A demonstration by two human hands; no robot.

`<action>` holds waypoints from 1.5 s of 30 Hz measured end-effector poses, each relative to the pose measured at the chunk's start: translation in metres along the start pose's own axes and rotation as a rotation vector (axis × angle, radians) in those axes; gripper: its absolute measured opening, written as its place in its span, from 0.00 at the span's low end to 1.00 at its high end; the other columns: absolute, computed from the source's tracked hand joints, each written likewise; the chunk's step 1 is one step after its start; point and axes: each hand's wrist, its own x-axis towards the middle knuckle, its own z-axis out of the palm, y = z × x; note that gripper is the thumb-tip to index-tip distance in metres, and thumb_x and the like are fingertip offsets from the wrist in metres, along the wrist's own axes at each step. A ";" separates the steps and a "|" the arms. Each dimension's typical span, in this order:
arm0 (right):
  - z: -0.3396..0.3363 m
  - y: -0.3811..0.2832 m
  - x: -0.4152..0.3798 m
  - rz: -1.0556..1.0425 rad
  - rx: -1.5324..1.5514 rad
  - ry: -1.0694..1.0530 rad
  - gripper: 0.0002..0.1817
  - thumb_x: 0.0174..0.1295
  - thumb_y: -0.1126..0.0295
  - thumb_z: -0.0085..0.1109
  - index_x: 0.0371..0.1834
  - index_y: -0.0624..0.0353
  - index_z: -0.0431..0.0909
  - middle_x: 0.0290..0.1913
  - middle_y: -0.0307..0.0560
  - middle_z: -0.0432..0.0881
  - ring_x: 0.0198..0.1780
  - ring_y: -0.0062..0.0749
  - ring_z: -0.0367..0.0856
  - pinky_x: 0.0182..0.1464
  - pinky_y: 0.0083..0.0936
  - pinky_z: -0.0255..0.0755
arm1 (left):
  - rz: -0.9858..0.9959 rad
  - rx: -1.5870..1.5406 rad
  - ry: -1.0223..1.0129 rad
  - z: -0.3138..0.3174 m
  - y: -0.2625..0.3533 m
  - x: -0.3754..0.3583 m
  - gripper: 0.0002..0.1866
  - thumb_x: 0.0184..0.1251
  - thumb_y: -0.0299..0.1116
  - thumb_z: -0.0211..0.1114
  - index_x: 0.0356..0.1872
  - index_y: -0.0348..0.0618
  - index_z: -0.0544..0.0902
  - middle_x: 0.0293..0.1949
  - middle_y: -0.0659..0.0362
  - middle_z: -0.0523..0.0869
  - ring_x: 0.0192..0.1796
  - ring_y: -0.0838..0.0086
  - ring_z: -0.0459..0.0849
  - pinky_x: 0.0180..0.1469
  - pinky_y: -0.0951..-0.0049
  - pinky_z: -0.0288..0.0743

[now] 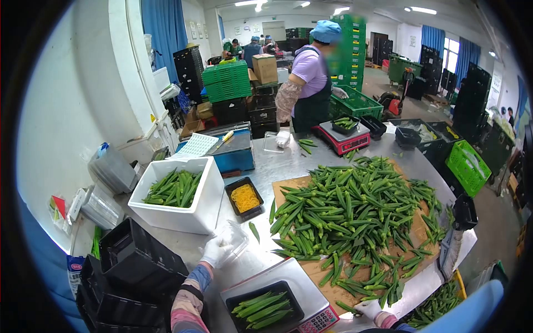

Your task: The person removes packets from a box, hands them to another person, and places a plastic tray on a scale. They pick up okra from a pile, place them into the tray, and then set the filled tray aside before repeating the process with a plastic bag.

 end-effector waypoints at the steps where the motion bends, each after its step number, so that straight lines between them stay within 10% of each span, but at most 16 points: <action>1: 0.001 -0.003 -0.003 -0.005 -0.009 0.002 0.14 0.63 0.65 0.70 0.40 0.68 0.88 0.33 0.44 0.90 0.31 0.21 0.85 0.37 0.20 0.80 | -0.015 -0.034 0.025 -0.007 0.005 -0.001 0.12 0.53 0.35 0.76 0.34 0.40 0.86 0.34 0.49 0.89 0.37 0.60 0.88 0.43 0.64 0.80; 3: 0.003 -0.018 -0.013 0.064 0.061 -0.017 0.12 0.66 0.64 0.67 0.36 0.63 0.89 0.30 0.41 0.89 0.30 0.19 0.83 0.36 0.19 0.77 | 0.194 -0.093 0.203 0.004 -0.063 0.038 0.06 0.61 0.27 0.72 0.38 0.40 0.88 0.33 0.60 0.88 0.38 0.77 0.85 0.45 0.71 0.80; 6: 0.001 -0.010 -0.010 -0.051 0.032 -0.014 0.11 0.63 0.66 0.68 0.36 0.66 0.88 0.29 0.41 0.88 0.28 0.20 0.82 0.34 0.23 0.76 | 0.370 -0.025 0.338 -0.053 0.041 -0.002 0.06 0.60 0.25 0.70 0.36 0.36 0.84 0.32 0.49 0.86 0.35 0.64 0.86 0.42 0.64 0.79; 20: -0.033 -0.114 -0.062 -0.595 -0.849 0.066 0.18 0.54 0.57 0.70 0.42 0.59 0.89 0.40 0.55 0.89 0.42 0.49 0.88 0.47 0.40 0.80 | 0.150 -0.187 0.330 -0.087 0.160 -0.068 0.12 0.65 0.37 0.71 0.30 0.41 0.80 0.22 0.64 0.79 0.25 0.81 0.72 0.30 0.73 0.71; 24: -0.033 -0.213 -0.076 -0.561 -0.134 -0.211 0.24 0.66 0.67 0.65 0.63 0.64 0.77 0.52 0.53 0.87 0.54 0.32 0.86 0.58 0.28 0.78 | 0.156 -0.682 0.035 -0.100 0.273 -0.136 0.12 0.72 0.39 0.66 0.30 0.46 0.80 0.22 0.70 0.76 0.22 0.83 0.71 0.26 0.77 0.65; 28: -0.010 -0.292 -0.093 -0.723 0.434 -0.703 0.34 0.72 0.64 0.58 0.77 0.67 0.59 0.71 0.56 0.73 0.70 0.40 0.73 0.67 0.33 0.70 | 0.106 -1.076 -0.385 -0.063 0.321 -0.204 0.10 0.73 0.38 0.66 0.35 0.45 0.79 0.25 0.70 0.75 0.24 0.84 0.70 0.26 0.79 0.64; 31: -0.006 -0.294 -0.112 -0.609 0.910 -1.099 0.27 0.73 0.62 0.57 0.68 0.71 0.69 0.62 0.56 0.80 0.61 0.41 0.81 0.61 0.33 0.74 | 0.014 -1.127 -0.480 -0.038 0.341 -0.251 0.12 0.71 0.42 0.67 0.39 0.47 0.77 0.27 0.66 0.74 0.29 0.78 0.73 0.31 0.76 0.67; 34: -0.020 -0.274 -0.123 -0.576 0.808 -0.968 0.19 0.72 0.65 0.59 0.57 0.70 0.79 0.50 0.51 0.86 0.50 0.33 0.84 0.55 0.28 0.76 | -0.031 -1.094 -0.389 -0.013 0.330 -0.276 0.13 0.71 0.43 0.68 0.37 0.47 0.76 0.27 0.65 0.74 0.29 0.77 0.72 0.32 0.74 0.67; 38: -0.027 -0.248 -0.128 -0.677 0.468 -0.663 0.11 0.70 0.67 0.62 0.35 0.65 0.84 0.32 0.40 0.85 0.36 0.21 0.81 0.45 0.22 0.76 | -0.016 -1.014 -0.282 0.023 0.328 -0.305 0.27 0.68 0.41 0.71 0.62 0.45 0.70 0.43 0.61 0.78 0.42 0.73 0.79 0.47 0.71 0.76; 43: -0.038 -0.227 -0.144 -0.608 0.277 -0.534 0.11 0.70 0.67 0.64 0.33 0.63 0.81 0.29 0.34 0.82 0.29 0.15 0.77 0.34 0.17 0.73 | 0.002 -0.924 -0.067 0.063 0.340 -0.334 0.44 0.64 0.40 0.74 0.75 0.48 0.55 0.61 0.59 0.72 0.57 0.71 0.78 0.60 0.67 0.75; 45: -0.048 -0.232 -0.155 -0.609 0.242 -0.512 0.10 0.69 0.67 0.65 0.34 0.63 0.81 0.28 0.34 0.82 0.28 0.14 0.77 0.32 0.16 0.73 | -0.041 -0.972 -0.068 0.080 0.343 -0.334 0.42 0.65 0.33 0.72 0.75 0.47 0.56 0.52 0.61 0.77 0.50 0.74 0.81 0.55 0.69 0.78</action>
